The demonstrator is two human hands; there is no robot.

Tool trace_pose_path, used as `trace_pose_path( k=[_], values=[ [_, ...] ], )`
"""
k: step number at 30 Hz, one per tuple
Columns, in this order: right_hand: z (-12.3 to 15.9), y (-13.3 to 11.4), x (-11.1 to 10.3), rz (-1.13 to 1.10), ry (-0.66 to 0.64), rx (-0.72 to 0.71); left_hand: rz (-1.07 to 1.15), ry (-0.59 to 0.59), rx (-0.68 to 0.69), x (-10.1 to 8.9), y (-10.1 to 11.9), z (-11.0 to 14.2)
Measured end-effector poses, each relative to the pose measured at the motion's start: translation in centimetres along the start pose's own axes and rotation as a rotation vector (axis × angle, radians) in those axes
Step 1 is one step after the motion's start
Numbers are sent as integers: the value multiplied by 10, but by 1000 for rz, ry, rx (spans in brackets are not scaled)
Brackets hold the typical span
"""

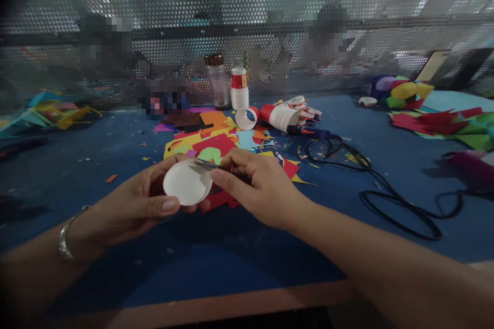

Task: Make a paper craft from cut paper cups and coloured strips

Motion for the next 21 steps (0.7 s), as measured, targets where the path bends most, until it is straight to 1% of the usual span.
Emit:
trace_pose_path(
  k=[4, 9, 11, 16, 18, 21],
  values=[
    [1, -2, -1, 13, -8, -16, 17, -28, -36, -1, 4, 1],
    [1, -3, -3, 45, -11, -18, 16, -28, -7, 0, 5, 2],
    [0, -2, -3, 55, -6, -17, 10, -10, -2, 0, 4, 2],
    [-1, 0, -2, 40, 3, -7, -16, 98, 28, 0, 5, 1],
    [0, 0, -1, 26, -4, -7, -17, 103, 12, 0, 5, 2],
    [0, -1, -1, 26, -21, -12, -1, 63, 17, 1, 4, 2]
  ],
)
Point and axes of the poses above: each hand's wrist, its own z-axis away from the middle knuckle, its own x-axis out of the palm, y = z × x, the point moved 1 cm from there along -z, towards the middle knuckle, and after that the axes turned 4 degrees about -z, right-handed, at the moved point
